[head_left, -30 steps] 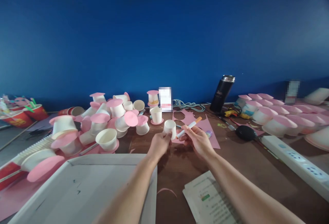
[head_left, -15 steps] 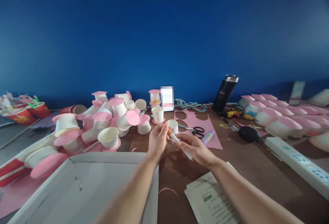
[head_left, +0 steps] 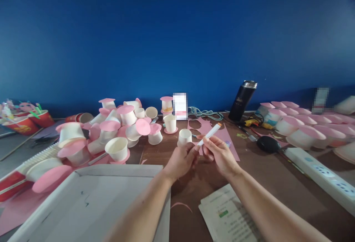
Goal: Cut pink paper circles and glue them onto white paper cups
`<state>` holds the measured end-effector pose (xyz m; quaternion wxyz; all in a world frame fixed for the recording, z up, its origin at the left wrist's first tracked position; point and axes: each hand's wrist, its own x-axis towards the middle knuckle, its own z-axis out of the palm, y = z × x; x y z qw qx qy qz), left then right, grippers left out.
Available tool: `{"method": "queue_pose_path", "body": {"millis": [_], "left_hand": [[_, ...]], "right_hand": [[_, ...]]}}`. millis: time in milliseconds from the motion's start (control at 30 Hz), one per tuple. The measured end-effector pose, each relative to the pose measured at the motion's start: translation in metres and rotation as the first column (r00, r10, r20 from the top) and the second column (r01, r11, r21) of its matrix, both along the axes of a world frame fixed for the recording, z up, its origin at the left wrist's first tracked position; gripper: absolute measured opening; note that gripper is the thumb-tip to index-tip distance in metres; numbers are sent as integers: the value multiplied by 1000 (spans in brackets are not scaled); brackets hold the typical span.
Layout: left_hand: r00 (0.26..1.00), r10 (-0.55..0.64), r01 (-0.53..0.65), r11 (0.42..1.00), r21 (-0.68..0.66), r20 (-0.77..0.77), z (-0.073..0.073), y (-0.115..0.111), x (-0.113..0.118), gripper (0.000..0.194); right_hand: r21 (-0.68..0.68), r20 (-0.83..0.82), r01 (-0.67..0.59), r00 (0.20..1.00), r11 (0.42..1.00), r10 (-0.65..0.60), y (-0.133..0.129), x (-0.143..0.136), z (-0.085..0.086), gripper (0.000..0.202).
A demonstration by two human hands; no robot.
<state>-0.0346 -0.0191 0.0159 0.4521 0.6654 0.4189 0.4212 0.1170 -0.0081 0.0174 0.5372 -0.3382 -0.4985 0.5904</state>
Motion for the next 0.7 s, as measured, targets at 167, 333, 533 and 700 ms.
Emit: {"method": "queue_pose_path", "body": {"millis": [167,333,533,700], "left_hand": [[947,96,-23,971,236,-306,3,-3,-2,39],[839,293,-155,937,314,-458,-2,5,-10,39],[493,562,-488,811,324,-664,-3,17,-28,49],[372,403,-500,846,185,-836,-2,20,-36,39]], "right_hand": [[-42,-39,70,997,997,-72,3,2,8,28],[-68,-340,258,902,964,-265,25,30,17,25],[77,-121,338,937,938,-327,26,18,2,31],[342,221,255,914,904,-341,11,-3,-10,26]]}}
